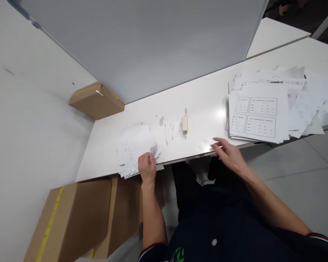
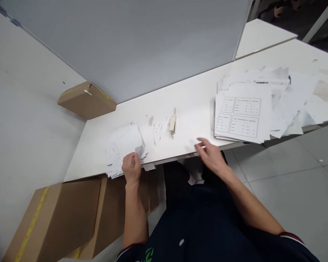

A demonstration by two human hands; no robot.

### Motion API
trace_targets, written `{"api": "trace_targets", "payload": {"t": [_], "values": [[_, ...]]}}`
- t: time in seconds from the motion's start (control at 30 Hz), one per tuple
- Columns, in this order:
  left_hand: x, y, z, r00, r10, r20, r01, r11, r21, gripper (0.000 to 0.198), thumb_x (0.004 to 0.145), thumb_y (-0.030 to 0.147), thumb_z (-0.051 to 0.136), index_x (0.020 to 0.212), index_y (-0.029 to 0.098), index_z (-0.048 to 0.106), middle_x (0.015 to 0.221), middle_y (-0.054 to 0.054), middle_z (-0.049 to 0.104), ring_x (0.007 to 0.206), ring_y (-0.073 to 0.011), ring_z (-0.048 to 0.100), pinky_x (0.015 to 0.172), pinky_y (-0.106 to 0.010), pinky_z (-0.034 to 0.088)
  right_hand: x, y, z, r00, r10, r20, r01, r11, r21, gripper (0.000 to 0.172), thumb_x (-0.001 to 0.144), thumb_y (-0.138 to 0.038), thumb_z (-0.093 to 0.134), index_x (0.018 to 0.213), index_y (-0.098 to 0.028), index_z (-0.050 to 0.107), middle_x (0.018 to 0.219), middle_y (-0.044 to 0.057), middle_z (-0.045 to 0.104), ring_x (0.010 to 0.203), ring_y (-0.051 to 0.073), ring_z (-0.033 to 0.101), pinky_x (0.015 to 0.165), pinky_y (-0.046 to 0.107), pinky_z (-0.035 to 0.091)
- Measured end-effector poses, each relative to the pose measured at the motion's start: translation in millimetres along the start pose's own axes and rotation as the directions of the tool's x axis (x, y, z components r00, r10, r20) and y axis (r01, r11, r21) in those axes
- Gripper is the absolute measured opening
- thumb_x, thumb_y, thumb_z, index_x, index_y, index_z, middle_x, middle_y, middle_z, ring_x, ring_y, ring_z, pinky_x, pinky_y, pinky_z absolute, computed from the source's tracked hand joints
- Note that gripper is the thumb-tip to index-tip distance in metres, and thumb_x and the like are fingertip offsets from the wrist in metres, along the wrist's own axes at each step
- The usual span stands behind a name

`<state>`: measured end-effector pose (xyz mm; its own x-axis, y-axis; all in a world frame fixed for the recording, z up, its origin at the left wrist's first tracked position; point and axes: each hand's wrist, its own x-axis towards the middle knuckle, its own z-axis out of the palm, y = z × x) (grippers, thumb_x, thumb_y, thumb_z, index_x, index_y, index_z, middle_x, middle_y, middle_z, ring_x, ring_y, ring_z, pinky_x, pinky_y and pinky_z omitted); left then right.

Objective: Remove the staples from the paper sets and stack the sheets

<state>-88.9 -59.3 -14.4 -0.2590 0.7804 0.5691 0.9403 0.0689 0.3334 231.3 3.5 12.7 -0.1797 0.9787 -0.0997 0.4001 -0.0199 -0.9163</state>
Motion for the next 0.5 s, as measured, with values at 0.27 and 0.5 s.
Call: {"api": "trace_targets", "payload": {"t": [0.27, 0.5], "values": [[-34.3, 101.5, -3.0, 0.848, 0.492, 0.194, -0.426, 0.853, -0.303, 0.014, 0.078, 0.015, 0.053, 0.091, 0.018, 0.059, 0.087, -0.005, 0.064, 0.088, -0.019, 0.056, 0.081, -0.036, 0.042, 11.4, -6.7, 66.5, 0.774, 0.164, 0.611, -0.556, 0.638, 0.533, 0.036, 0.077, -0.049, 0.055, 0.086, -0.014, 0.056, 0.077, 0.007, 0.066, 0.061, 0.015, 0.062, 0.056, 0.027, 0.052], [-17.5, 61.1, 7.6, 0.993, 0.088, 0.085, -0.079, 0.992, -0.095, 0.021, 0.081, 0.024, 0.049, 0.099, 0.016, 0.055, 0.094, -0.01, 0.059, 0.094, -0.0218, 0.052, 0.086, -0.04, 0.04, 9.1, 11.5, 56.9, 0.861, 0.221, 0.458, -0.439, 0.778, 0.45, 0.018, 0.073, -0.029, 0.058, 0.082, -0.013, 0.06, 0.066, 0.003, 0.065, 0.061, 0.017, 0.061, 0.051, 0.025, 0.046]]}}
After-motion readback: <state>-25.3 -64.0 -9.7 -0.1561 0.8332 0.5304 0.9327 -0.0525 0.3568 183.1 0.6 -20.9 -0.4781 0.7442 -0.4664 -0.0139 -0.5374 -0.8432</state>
